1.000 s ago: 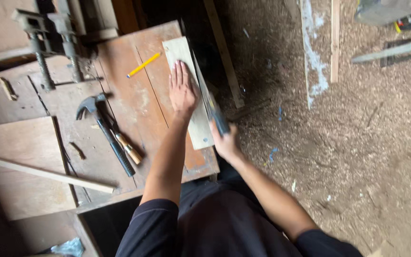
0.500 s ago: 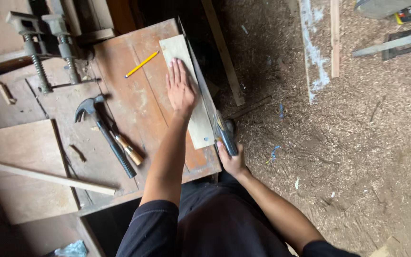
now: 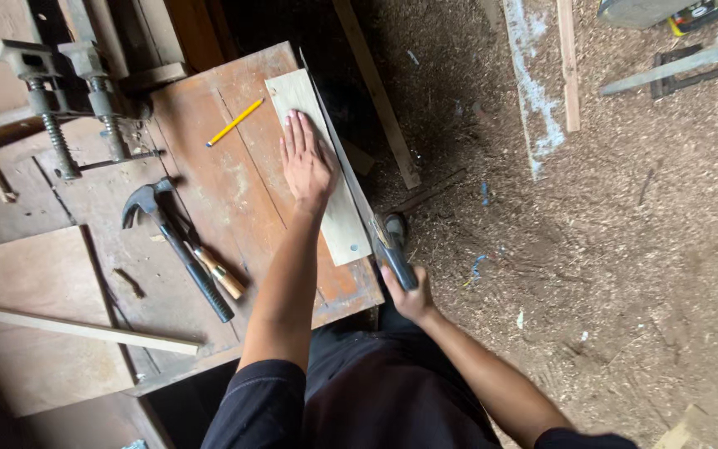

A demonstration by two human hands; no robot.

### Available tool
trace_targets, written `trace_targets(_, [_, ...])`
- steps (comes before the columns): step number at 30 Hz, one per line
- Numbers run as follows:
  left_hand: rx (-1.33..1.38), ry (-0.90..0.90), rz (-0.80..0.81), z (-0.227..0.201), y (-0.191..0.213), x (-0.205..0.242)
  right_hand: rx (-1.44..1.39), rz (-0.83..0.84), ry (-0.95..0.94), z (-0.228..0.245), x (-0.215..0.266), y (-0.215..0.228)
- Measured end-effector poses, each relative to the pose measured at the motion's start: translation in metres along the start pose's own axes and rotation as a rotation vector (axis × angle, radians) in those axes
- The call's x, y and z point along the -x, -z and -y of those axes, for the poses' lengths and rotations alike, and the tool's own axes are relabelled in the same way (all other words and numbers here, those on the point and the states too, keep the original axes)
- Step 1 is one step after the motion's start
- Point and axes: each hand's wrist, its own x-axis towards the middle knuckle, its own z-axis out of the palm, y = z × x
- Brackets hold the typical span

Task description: The person uses a hammer and chisel to carve a small wooden block, then saws the block with a hand saw, and finally uses the hammer and chisel again to refine the carved area. The work is performed on a wooden workbench in a workshop.

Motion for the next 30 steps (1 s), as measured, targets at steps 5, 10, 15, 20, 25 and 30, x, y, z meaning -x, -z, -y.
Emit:
trace_targets(5, [0.018, -0.037, 0.005, 0.009, 0.003, 0.008, -0.049, -0.059, -0.006, -0.042, -0.067, -0.033])
trace_targets(10, [-0.047, 0.004, 0.017, 0.027, 0.014, 0.015, -0.061, -0.073, 0.065, -0.043, -0.006, -0.032])
trace_targets(15, [-0.020, -0.013, 0.027, 0.016, -0.002, 0.012, 0.095, -0.021, -0.090, -0.059, 0.064, -0.002])
trace_targets(20, [-0.051, -0.094, -0.042, 0.029, -0.007, 0.016, 0.104, -0.195, -0.197, -0.122, -0.006, -0.040])
trace_targets(25, [-0.045, -0.024, -0.027, 0.016, -0.004, -0.010, 0.036, -0.130, 0.062, -0.118, 0.004, -0.026])
trace_targets(30, [-0.024, 0.013, -0.034, 0.012, -0.011, 0.005, 0.025, -0.032, -0.029, -0.082, 0.107, 0.013])
